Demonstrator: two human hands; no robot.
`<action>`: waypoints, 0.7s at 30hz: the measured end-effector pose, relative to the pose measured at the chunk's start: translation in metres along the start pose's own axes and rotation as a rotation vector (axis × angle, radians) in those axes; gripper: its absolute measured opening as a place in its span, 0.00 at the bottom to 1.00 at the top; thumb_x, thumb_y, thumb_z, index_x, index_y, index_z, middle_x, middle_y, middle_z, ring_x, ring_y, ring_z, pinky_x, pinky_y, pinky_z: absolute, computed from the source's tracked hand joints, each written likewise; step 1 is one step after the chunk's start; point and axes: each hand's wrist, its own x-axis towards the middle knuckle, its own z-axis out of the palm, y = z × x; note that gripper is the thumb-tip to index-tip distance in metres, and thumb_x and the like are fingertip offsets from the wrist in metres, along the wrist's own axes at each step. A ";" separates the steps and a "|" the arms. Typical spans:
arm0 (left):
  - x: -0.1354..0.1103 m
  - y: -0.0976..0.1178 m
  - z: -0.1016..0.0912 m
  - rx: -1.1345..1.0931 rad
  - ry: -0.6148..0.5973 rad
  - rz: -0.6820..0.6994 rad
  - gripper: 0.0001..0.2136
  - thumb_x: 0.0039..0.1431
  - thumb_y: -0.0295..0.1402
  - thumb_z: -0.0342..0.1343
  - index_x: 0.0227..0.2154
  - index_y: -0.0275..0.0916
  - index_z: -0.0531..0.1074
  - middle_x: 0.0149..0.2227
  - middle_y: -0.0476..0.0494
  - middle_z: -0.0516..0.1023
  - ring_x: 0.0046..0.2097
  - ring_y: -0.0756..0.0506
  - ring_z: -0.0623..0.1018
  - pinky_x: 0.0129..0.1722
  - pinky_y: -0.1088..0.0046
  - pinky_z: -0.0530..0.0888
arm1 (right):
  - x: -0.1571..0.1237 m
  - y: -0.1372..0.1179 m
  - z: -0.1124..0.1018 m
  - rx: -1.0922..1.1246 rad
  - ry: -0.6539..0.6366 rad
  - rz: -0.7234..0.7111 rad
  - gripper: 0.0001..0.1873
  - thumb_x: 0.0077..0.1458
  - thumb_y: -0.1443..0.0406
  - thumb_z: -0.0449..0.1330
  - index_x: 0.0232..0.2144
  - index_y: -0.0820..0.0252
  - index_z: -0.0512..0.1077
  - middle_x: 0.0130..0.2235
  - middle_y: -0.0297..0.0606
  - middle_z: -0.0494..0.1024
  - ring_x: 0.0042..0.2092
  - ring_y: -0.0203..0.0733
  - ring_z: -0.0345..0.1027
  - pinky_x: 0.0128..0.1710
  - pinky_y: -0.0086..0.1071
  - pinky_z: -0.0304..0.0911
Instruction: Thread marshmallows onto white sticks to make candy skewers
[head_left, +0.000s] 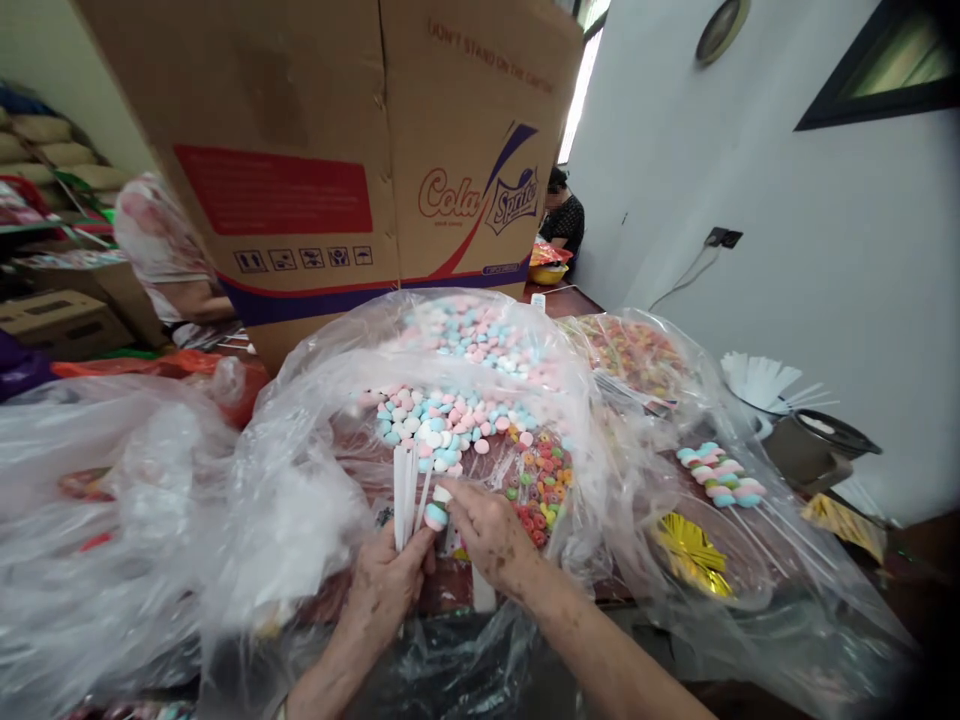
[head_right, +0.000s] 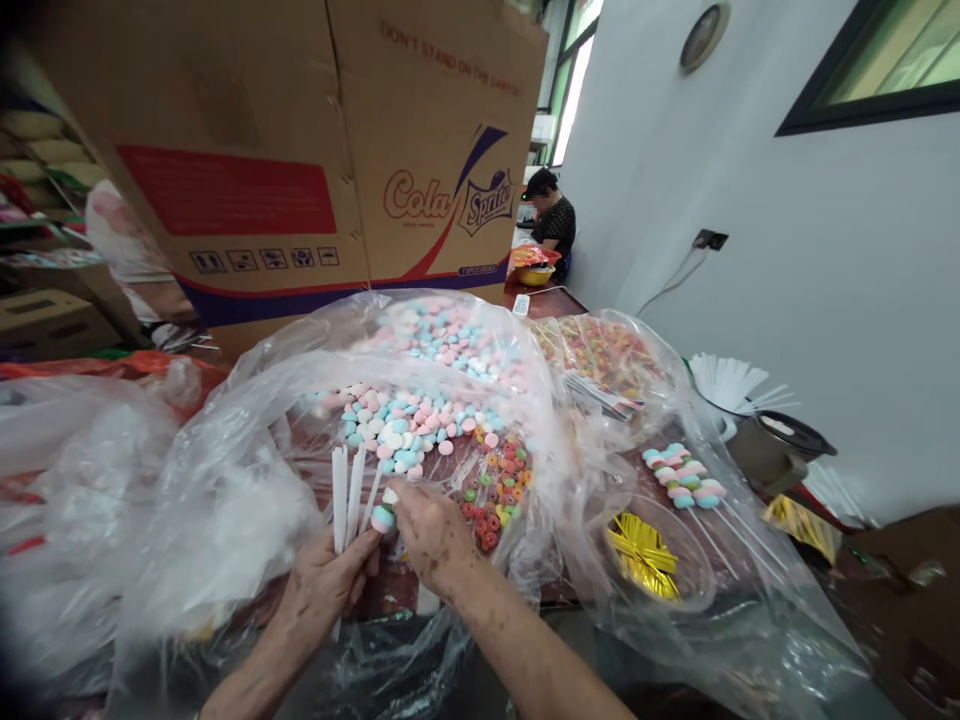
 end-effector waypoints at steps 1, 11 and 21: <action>-0.001 0.004 0.000 -0.004 -0.023 -0.012 0.22 0.49 0.53 0.59 0.15 0.40 0.66 0.08 0.56 0.61 0.12 0.53 0.59 0.13 0.79 0.54 | -0.001 -0.001 0.000 -0.001 0.015 0.008 0.19 0.64 0.67 0.48 0.52 0.59 0.72 0.46 0.45 0.80 0.47 0.45 0.74 0.50 0.38 0.68; -0.001 -0.004 -0.004 0.016 -0.120 0.013 0.19 0.51 0.49 0.58 0.16 0.38 0.69 0.07 0.56 0.63 0.11 0.55 0.59 0.13 0.81 0.53 | -0.002 0.008 -0.036 -0.046 0.122 0.073 0.19 0.62 0.67 0.51 0.52 0.54 0.73 0.47 0.38 0.80 0.47 0.42 0.74 0.49 0.34 0.67; -0.006 0.009 -0.002 0.016 -0.095 -0.065 0.19 0.46 0.51 0.58 0.16 0.39 0.68 0.07 0.56 0.63 0.11 0.54 0.60 0.15 0.80 0.55 | 0.025 0.071 -0.099 -0.874 -0.116 0.392 0.12 0.61 0.68 0.53 0.33 0.59 0.77 0.36 0.41 0.79 0.40 0.41 0.68 0.40 0.29 0.58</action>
